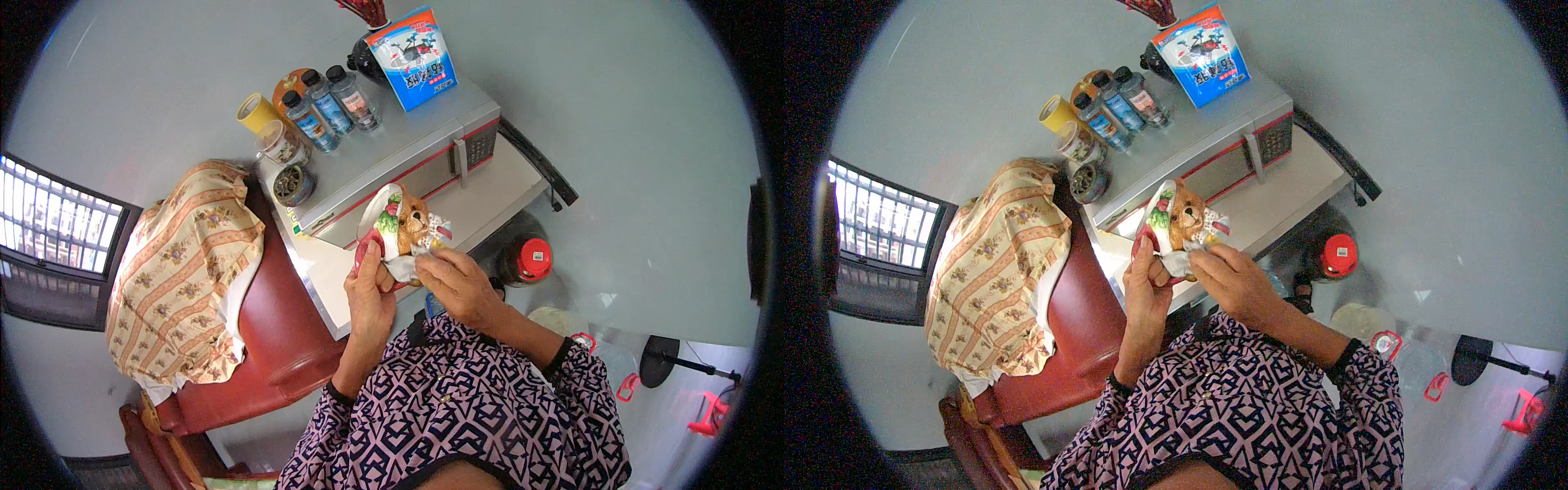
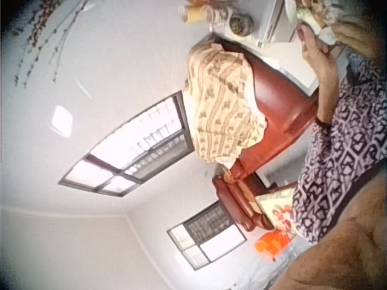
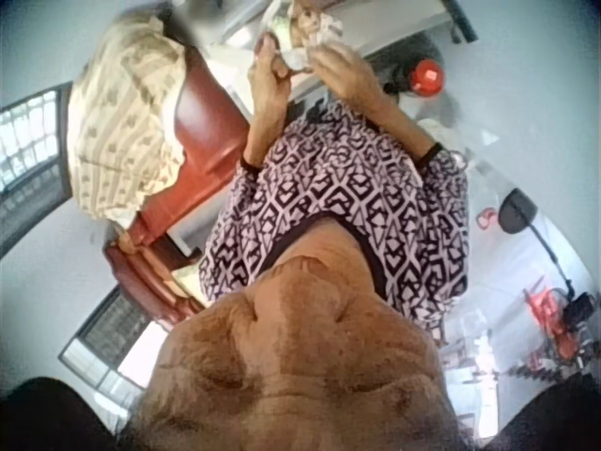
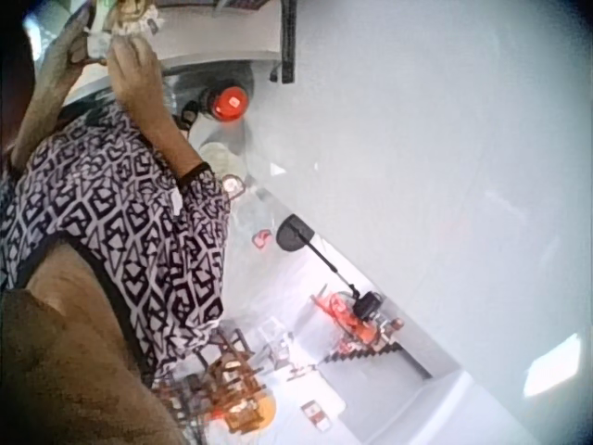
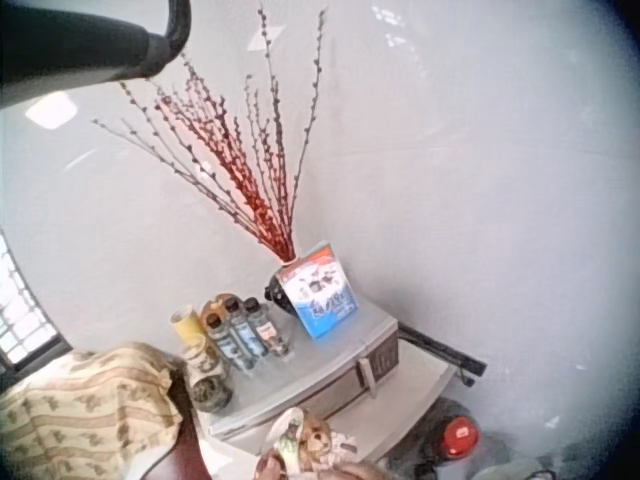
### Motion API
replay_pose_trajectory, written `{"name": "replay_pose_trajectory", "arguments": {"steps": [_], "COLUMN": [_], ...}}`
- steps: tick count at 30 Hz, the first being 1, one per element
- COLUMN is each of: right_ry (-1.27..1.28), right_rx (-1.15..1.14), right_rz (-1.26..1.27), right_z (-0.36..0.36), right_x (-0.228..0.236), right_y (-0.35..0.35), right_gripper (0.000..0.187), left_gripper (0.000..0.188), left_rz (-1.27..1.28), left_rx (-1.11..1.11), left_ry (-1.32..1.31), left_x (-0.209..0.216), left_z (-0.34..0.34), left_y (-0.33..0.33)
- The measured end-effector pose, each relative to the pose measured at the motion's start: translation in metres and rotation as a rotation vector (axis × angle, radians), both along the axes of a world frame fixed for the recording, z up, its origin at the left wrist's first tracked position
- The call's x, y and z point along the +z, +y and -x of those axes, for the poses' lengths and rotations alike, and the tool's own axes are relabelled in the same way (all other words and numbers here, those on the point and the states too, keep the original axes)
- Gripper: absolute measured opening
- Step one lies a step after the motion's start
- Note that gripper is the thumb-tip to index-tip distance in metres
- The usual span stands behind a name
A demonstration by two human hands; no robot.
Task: The person wipes a ceramic mug with a white cloth, cleaning the exterior and interior surfaces. They then proceed to wipe several plastic bottles and a small glass jar on a shelf, using the same cloth to clean each item individually before placing them back.
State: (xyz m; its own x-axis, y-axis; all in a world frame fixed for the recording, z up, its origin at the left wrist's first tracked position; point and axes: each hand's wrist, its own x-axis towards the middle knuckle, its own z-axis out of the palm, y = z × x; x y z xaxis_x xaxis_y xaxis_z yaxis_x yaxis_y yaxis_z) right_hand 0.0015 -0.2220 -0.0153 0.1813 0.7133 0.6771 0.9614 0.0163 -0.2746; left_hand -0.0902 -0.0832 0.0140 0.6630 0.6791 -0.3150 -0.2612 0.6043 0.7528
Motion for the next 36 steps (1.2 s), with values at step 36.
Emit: {"name": "replay_pose_trajectory", "arguments": {"steps": [36], "right_ry": [0.589], "right_rx": [-0.339], "right_rz": [-0.020], "right_z": [-0.024], "right_x": [-0.037], "right_y": [-0.008], "right_gripper": [0.021], "left_gripper": [0.024], "left_rz": [-0.332], "left_rx": [-0.212], "left_ry": [0.182], "left_x": [-0.004], "left_z": [-0.010], "left_y": [-0.011]}}
